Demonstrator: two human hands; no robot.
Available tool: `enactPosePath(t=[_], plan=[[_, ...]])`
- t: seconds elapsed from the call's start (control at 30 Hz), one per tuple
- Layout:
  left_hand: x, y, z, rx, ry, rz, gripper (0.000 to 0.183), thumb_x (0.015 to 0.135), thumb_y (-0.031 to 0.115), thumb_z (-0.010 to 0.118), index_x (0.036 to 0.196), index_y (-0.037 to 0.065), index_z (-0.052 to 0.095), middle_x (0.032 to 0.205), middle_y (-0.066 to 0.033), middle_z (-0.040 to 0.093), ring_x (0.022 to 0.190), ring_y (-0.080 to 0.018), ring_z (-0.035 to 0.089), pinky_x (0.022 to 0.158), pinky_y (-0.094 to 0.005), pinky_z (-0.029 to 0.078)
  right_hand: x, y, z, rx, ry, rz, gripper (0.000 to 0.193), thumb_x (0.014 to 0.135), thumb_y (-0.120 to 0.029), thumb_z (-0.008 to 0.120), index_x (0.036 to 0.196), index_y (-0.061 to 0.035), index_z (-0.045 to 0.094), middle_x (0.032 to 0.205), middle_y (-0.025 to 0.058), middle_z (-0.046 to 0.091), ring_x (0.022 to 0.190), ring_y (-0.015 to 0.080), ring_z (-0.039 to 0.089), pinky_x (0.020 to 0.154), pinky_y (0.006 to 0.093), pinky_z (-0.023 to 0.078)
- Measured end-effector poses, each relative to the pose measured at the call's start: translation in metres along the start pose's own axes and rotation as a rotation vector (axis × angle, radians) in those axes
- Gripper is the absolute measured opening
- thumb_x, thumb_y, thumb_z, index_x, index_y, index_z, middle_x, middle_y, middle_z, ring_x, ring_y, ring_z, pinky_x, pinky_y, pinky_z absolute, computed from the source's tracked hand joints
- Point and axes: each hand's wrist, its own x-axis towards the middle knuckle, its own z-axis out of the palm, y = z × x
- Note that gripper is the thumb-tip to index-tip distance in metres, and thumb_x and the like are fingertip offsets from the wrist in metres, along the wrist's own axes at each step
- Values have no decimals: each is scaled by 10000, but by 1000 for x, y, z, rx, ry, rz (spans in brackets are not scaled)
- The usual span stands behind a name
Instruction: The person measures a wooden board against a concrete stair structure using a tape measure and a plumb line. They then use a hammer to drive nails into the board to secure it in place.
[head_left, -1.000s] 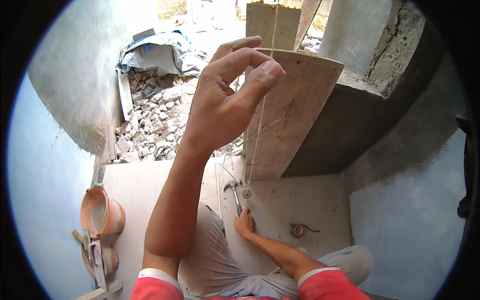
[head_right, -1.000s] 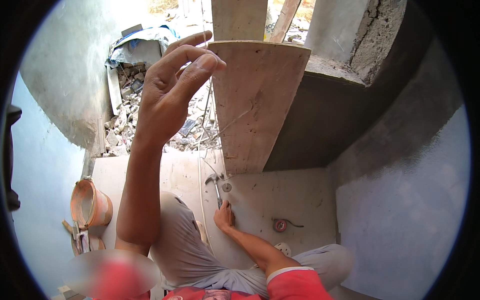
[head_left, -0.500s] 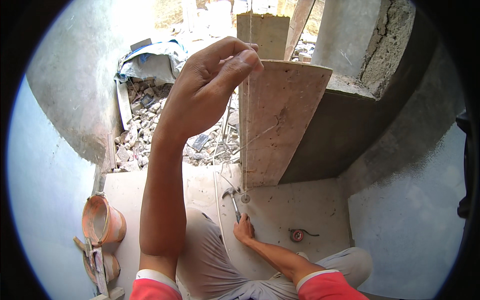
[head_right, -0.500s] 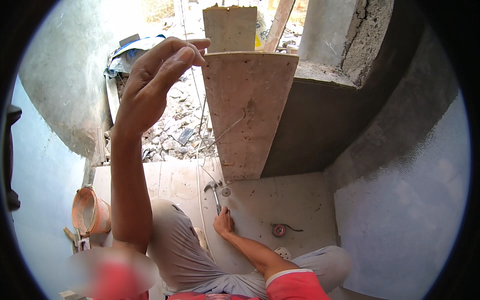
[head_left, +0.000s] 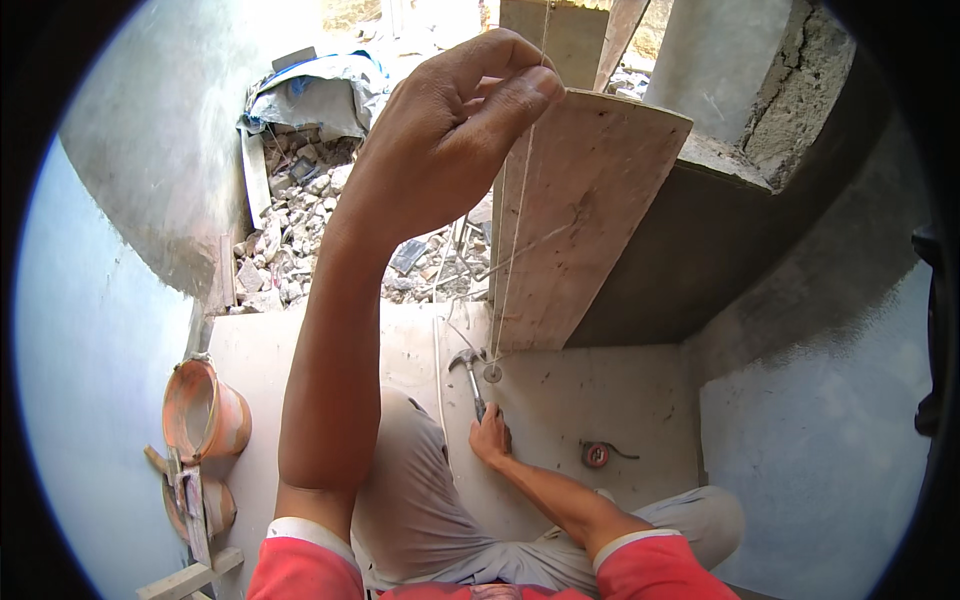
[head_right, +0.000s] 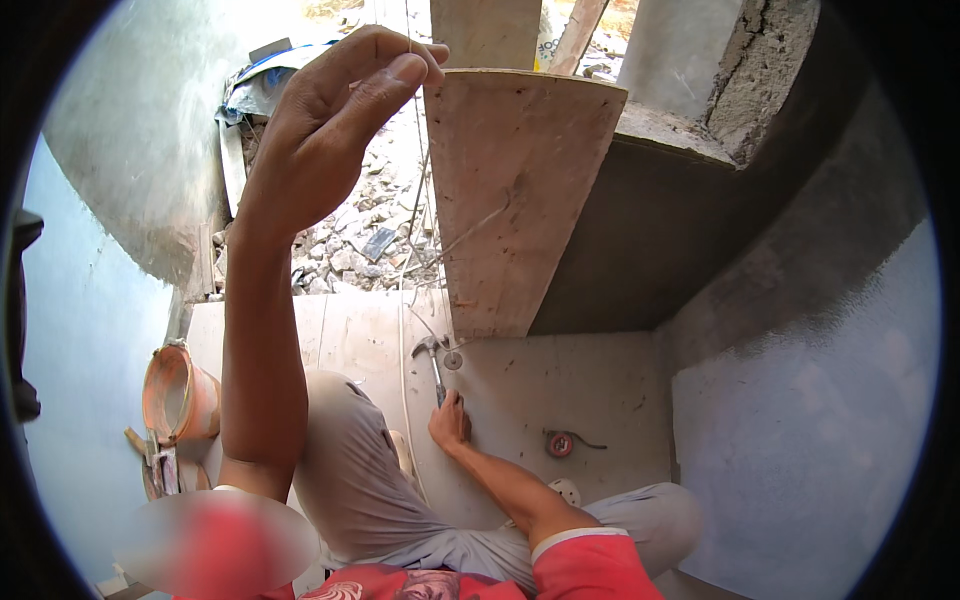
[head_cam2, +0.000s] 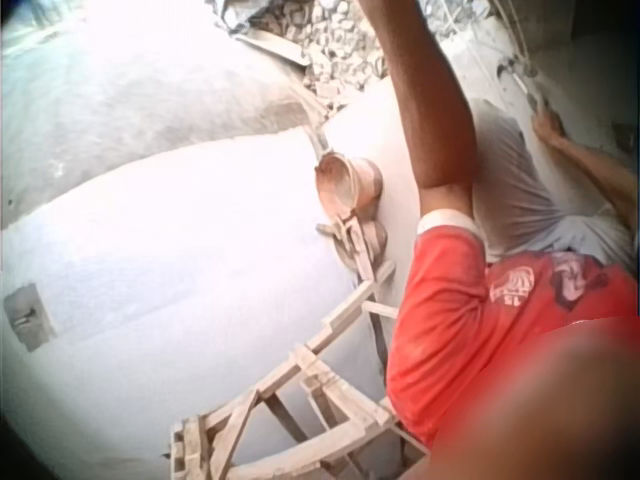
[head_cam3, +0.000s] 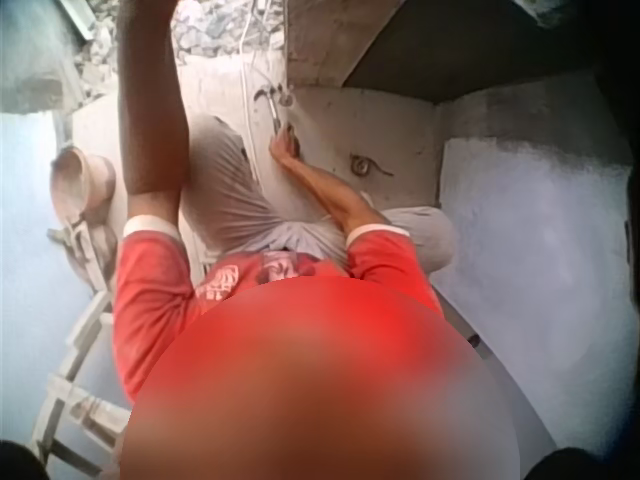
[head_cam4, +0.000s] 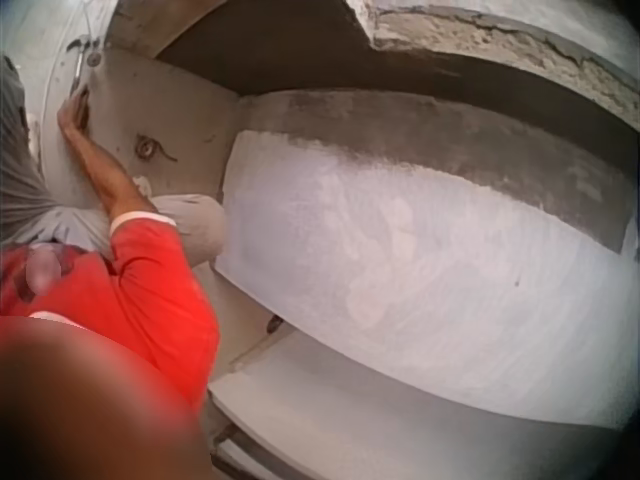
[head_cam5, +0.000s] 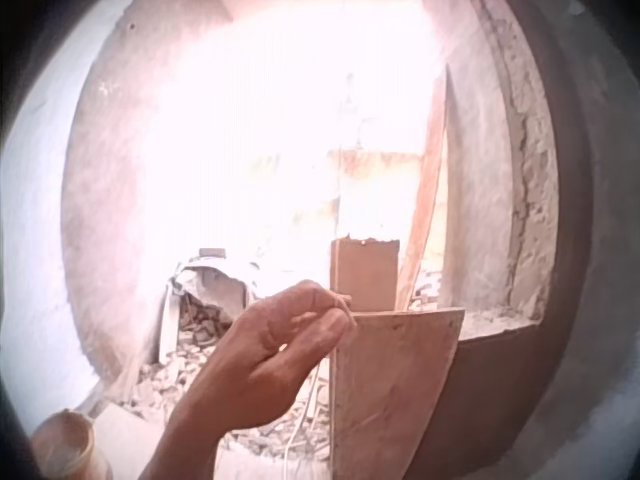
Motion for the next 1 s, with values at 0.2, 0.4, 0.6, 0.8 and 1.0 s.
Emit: enactPosePath(t=[0.2,0.4,0.6,0.8,1.0], plan=[[2,-6,-3,-176,-56,-78,290,1071,279,575,1040,8,673,948,-70,668,1042,-172,620,1064,-423,468,1,1,1,-4,6,-11,419,926,-157,661,1239,-12,422,1232,300,569,1019,519,634,859,581,521],[3,-1,0,-227,-54,-6,298,1086,289,557,1049,8,650,910,-46,636,936,-140,594,1004,-413,496,0,0,0,16,-3,4,429,921,-165,652,1249,-8,424,1214,314,569,1025,526,623,866,579,511],[-5,14,-3,-195,-61,-57,289,1087,280,550,1066,12,659,890,-28,618,895,-118,572,899,-359,501,1,1,0,29,-10,2,447,919,-172,655,1259,-1,422,1213,319,568,1029,531,618,872,577,507],[2,12,-1,-187,-75,-64,285,1079,281,559,1073,16,664,893,-28,614,889,-123,566,851,-337,488,2,1,1,-4,-18,11,440,939,-178,653,1266,-20,405,1255,291,559,1018,509,644,863,576,528],[-5,17,-2,-166,-49,-68,282,1083,276,554,1079,17,667,896,-32,616,888,-125,565,861,-345,492,2,3,3,-2,-6,12,439,936,-180,654,1266,-30,407,1259,282,561,1023,507,643,865,581,525]])
